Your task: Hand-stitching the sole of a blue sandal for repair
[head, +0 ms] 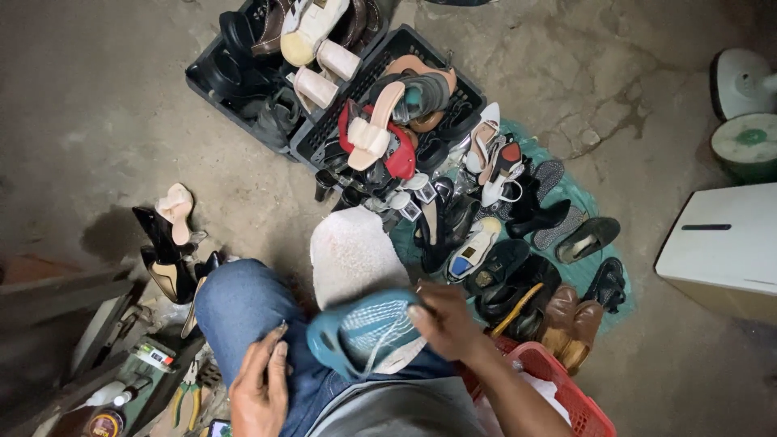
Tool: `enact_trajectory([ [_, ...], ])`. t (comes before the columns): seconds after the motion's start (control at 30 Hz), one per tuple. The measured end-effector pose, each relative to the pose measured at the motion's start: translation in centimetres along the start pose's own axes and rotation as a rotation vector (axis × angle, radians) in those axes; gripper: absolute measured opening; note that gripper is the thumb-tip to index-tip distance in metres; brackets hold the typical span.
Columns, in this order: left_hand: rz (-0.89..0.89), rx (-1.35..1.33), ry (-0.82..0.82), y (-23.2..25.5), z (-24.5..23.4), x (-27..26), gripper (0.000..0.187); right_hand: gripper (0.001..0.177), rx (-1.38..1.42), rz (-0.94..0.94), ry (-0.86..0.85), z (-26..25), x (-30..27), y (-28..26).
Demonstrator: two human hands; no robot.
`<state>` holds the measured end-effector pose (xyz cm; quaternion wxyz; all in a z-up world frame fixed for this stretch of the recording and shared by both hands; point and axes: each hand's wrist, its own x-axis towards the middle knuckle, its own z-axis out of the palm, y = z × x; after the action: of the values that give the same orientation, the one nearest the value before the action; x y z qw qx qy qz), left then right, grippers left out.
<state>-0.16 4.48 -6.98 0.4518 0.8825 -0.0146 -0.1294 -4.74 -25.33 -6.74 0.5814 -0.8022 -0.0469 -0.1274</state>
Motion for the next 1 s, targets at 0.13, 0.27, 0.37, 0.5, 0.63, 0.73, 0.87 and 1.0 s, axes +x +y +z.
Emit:
enact_trajectory([
  [0.13, -0.094, 0.121, -0.01, 2.0, -0.4, 0.4, 0.03, 0.033, -0.082, 0.375, -0.081, 0.0, 1.3, 2.0],
  [0.27, 0.12, 0.192, -0.038, 1.4, -0.1, 0.1, 0.033, 0.041, 0.007, 0.941, -0.038, 1.2, 1.1, 2.4],
  [0.37, 0.071, 0.096, -0.118, 3.4, -0.6, -0.3, 0.034, 0.035, 0.129, 0.796, -0.055, 1.3, -1.4, 3.8],
  [0.5, 0.147, 0.029, -0.183, 5.6, -0.7, 0.2, 0.037, 0.027, 0.226, 0.704, -0.047, 1.3, -2.7, 4.6],
  [0.63, 0.212, 0.011, -0.197, 8.2, -0.3, 0.6, 0.03, 0.024, 0.202, 0.716, -0.04, 1.1, -2.2, 3.4],
  [0.73, 0.277, 0.041, -0.277, 8.7, 0.1, 0.7, 0.037, 0.023, 0.228, 0.673, -0.064, 0.9, -1.9, 2.8],
  [0.87, 0.418, 0.178, -0.237, 8.3, 1.0, 0.8, 0.035, 0.025, 0.191, 0.439, -0.065, 0.7, -2.5, 3.2],
  [1.0, 0.469, 0.203, -0.235, 8.7, 1.3, 0.7, 0.034, 0.021, 0.185, 0.382, -0.069, 0.4, -2.4, 2.5],
])
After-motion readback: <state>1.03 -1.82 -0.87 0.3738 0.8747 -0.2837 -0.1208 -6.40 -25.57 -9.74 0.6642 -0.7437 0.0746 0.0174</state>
